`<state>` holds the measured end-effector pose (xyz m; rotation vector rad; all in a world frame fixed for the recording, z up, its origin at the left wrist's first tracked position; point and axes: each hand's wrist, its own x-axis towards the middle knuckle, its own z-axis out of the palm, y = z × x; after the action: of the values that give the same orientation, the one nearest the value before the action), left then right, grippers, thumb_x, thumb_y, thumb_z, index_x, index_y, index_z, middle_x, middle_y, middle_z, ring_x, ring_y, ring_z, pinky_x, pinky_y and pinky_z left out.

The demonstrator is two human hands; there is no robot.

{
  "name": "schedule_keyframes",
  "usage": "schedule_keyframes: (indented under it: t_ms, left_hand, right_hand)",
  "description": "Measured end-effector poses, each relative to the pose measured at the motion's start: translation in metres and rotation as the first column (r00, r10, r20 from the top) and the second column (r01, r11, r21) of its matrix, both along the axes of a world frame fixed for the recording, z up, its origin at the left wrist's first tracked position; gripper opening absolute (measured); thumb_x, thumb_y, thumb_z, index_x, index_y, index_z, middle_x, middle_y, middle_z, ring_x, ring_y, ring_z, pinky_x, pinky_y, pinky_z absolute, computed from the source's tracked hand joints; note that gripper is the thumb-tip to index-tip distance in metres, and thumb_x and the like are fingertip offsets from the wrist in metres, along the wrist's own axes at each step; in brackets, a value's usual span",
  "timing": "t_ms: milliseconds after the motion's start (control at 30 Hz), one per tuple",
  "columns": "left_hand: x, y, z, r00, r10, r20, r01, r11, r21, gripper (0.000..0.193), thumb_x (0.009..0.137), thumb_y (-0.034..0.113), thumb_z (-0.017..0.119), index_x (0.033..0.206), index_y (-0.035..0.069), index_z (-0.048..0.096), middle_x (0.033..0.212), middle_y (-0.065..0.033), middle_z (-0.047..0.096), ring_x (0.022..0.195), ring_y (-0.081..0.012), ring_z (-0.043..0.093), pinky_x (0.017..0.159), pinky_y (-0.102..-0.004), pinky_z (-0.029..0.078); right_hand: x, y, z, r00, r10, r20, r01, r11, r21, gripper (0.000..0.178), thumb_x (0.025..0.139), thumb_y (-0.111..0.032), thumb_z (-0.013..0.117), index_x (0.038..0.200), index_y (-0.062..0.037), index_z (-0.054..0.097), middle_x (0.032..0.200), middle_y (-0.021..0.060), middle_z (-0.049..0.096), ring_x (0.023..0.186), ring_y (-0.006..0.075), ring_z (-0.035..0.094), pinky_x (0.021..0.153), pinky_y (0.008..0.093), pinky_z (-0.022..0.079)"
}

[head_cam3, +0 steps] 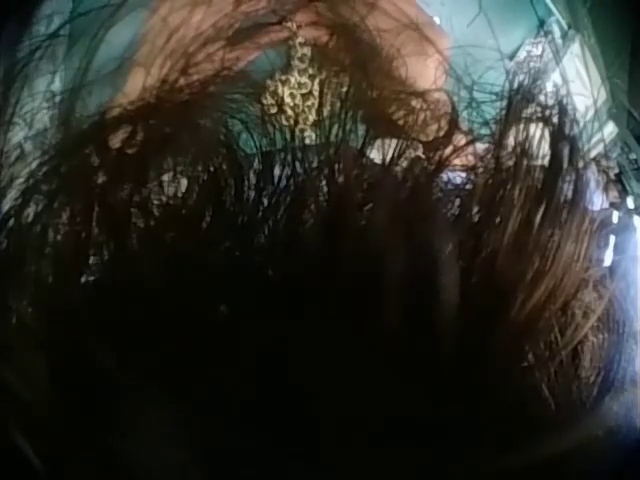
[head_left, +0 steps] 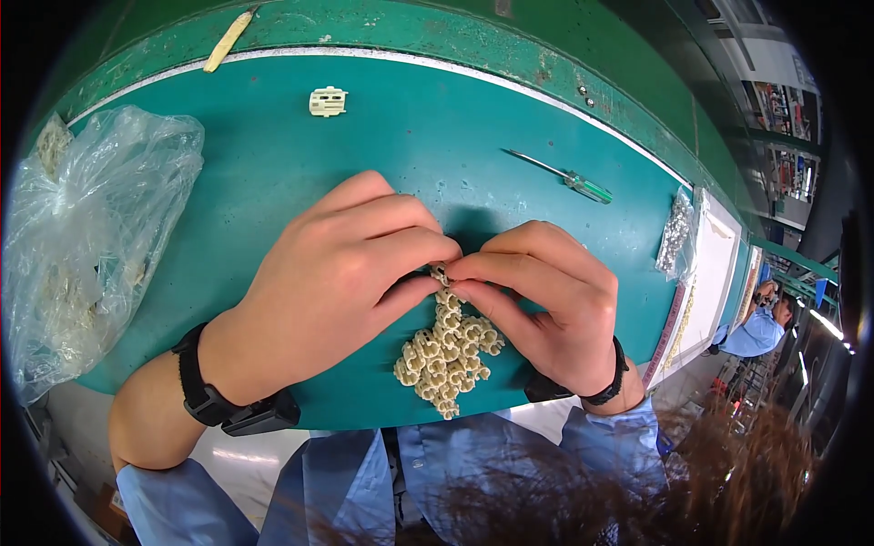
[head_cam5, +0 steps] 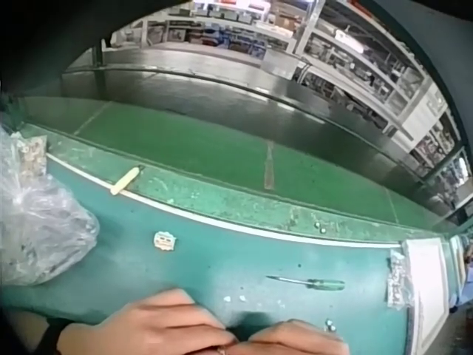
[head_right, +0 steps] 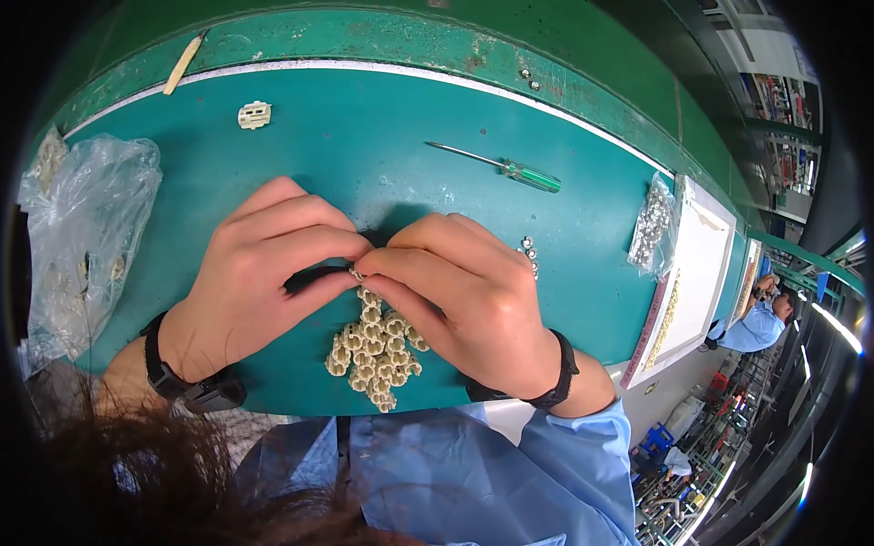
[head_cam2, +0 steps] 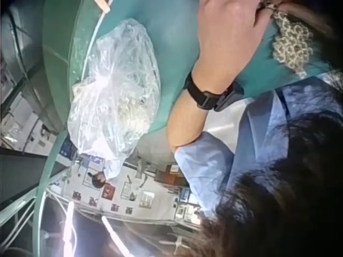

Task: The person picks up white plastic components and small metal parts by hand, fits the metal parts into the plastic components, and places the assembled units into a white tray.

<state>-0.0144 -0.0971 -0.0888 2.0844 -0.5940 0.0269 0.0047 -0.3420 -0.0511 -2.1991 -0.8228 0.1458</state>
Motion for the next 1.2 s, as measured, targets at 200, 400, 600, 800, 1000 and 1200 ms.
schedule_keyframes:
  t_ms: [200,400,600,800,1000,1200]
  left_hand:
    - [0.001,-0.001,-0.001,1.0,-0.003,0.001,0.003,1.0,0.0,0.032,0.078,0.005,0.095,0.108,0.009,0.084,0.109,-0.0027,0.079,0.098,-0.0281,0.068,0.084,-0.0394,0.059]
    - [0.003,0.006,0.002,0.999,-0.033,-0.031,0.033,0.999,-0.018,0.035,0.078,0.003,0.094,0.112,0.01,0.085,0.109,-0.0022,0.08,0.098,-0.0275,0.069,0.084,-0.039,0.06]
    - [0.007,0.009,0.003,0.989,-0.145,0.004,0.145,0.989,0.002,0.041,0.078,0.0,0.092,0.116,0.012,0.086,0.107,-0.0035,0.081,0.099,-0.028,0.071,0.086,-0.0393,0.06]
    - [0.016,0.014,0.017,0.987,-0.004,0.163,-0.018,0.991,0.132,0.039,0.081,0.001,0.091,0.118,0.012,0.085,0.117,-0.0047,0.079,0.1,-0.0279,0.072,0.088,-0.0393,0.06]
    - [0.027,0.028,0.003,0.856,0.38,0.35,-0.487,0.82,0.301,0.034,0.089,0.005,0.089,0.122,0.009,0.082,0.129,-0.0051,0.074,0.101,-0.0282,0.071,0.089,-0.0396,0.06]
    - [0.017,0.026,0.009,0.927,0.37,-0.067,-0.357,0.922,0.148,0.025,0.092,0.004,0.088,0.116,0.005,0.082,0.12,-0.0048,0.078,0.102,-0.0285,0.074,0.095,-0.0373,0.058]
  right_hand:
    - [0.001,-0.002,0.003,1.0,-0.004,0.018,0.004,1.0,-0.002,0.024,0.084,-0.001,0.096,0.107,-0.0038,0.089,0.1,0.0085,0.079,0.086,0.0218,0.074,0.074,0.0343,0.059]
    - [0.025,-0.036,0.024,0.99,-0.11,-0.09,0.096,0.984,-0.148,0.023,0.085,0.002,0.093,0.107,-0.0049,0.089,0.098,0.007,0.077,0.084,0.0179,0.073,0.069,0.0321,0.057]
    - [0.031,-0.046,0.018,0.993,-0.065,-0.096,0.041,0.972,-0.233,0.022,0.086,0.003,0.091,0.105,-0.006,0.087,0.096,0.0055,0.076,0.082,0.018,0.072,0.066,0.0319,0.055]
    - [0.029,-0.047,0.012,0.995,0.0,-0.102,-0.022,0.976,-0.218,0.018,0.087,0.001,0.09,0.102,-0.006,0.083,0.093,0.0058,0.073,0.082,0.0206,0.073,0.066,0.0342,0.056]
    - [0.025,-0.056,0.001,0.998,0.023,-0.056,-0.034,0.977,-0.209,0.019,0.087,0.0,0.09,0.103,-0.0065,0.082,0.093,0.0061,0.073,0.084,0.022,0.074,0.068,0.0361,0.058]
    - [0.025,-0.056,-0.002,0.996,0.044,-0.08,-0.058,0.982,-0.18,0.017,0.086,-0.002,0.091,0.1,-0.0059,0.083,0.094,0.0061,0.074,0.086,0.023,0.074,0.071,0.0377,0.059]
